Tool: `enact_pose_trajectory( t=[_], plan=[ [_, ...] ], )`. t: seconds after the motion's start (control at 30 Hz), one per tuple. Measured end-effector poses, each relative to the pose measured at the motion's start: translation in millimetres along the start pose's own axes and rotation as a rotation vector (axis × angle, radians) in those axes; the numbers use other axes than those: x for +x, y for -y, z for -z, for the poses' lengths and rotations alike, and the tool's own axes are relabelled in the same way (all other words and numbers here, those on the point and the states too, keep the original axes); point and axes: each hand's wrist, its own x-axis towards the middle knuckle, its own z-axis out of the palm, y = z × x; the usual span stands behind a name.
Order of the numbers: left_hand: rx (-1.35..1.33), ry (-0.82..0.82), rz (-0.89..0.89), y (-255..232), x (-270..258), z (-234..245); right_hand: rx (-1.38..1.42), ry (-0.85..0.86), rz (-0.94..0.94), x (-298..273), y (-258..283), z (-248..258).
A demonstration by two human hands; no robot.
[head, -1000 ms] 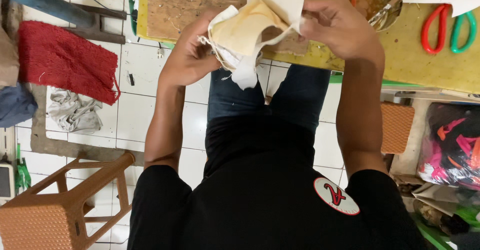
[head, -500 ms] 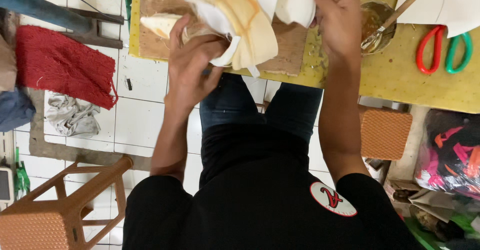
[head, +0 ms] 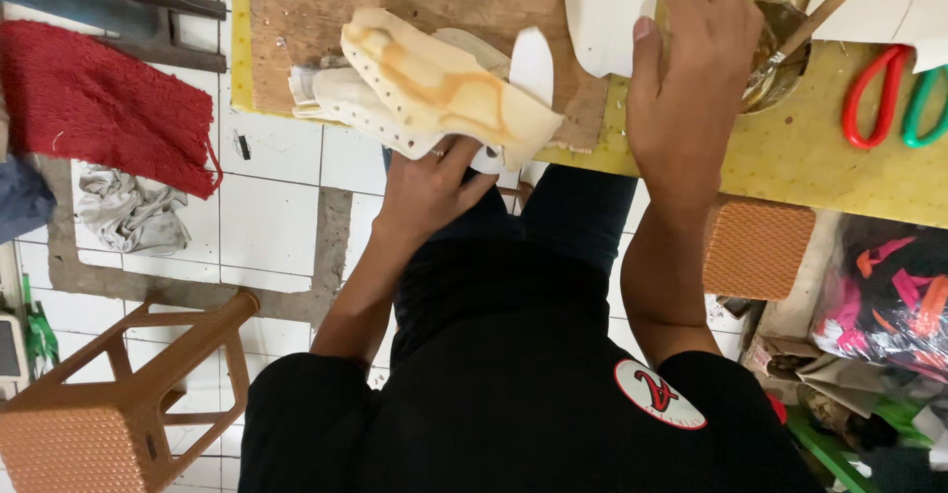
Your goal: The person applies a brown liquid to white shoe-shaped pieces using a brush and a wooden block. They fold and press the pieces together, then pour more liquid into a container and continue applying it to the edges of the shoe parts.
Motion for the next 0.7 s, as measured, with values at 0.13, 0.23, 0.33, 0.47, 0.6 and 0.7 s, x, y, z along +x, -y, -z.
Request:
enact_pose_trajectory(
  t=[0.13, 0.23, 0.33, 0.47, 0.6, 0.7],
  plan=[
    [0.025, 0.102, 0.043, 14, -15, -6, 0.058, 0.057, 0.043, -9, 11, -6],
    [0.185, 0.031, 0.062, 29, 0, 11, -0.029, 0.199, 0.072, -16, -10, -29],
    [0.246, 0.013, 0.105, 41, 17, 21, -0.058, 0.092, -0.016, -16, -6, -39],
    [-0.003, 0.145, 0.167, 38, 33, 39, -0.093, 0.011, -0.032, -3, -13, -43],
    [-0.029, 0.061, 0.179, 40, 25, 39, -0.229, 0.113, -0.084, 12, -10, -42],
    [0.121, 0.049, 0.133, 46, 18, 28, -0.257, 0.115, -0.036, 27, -12, -49]
  ],
)
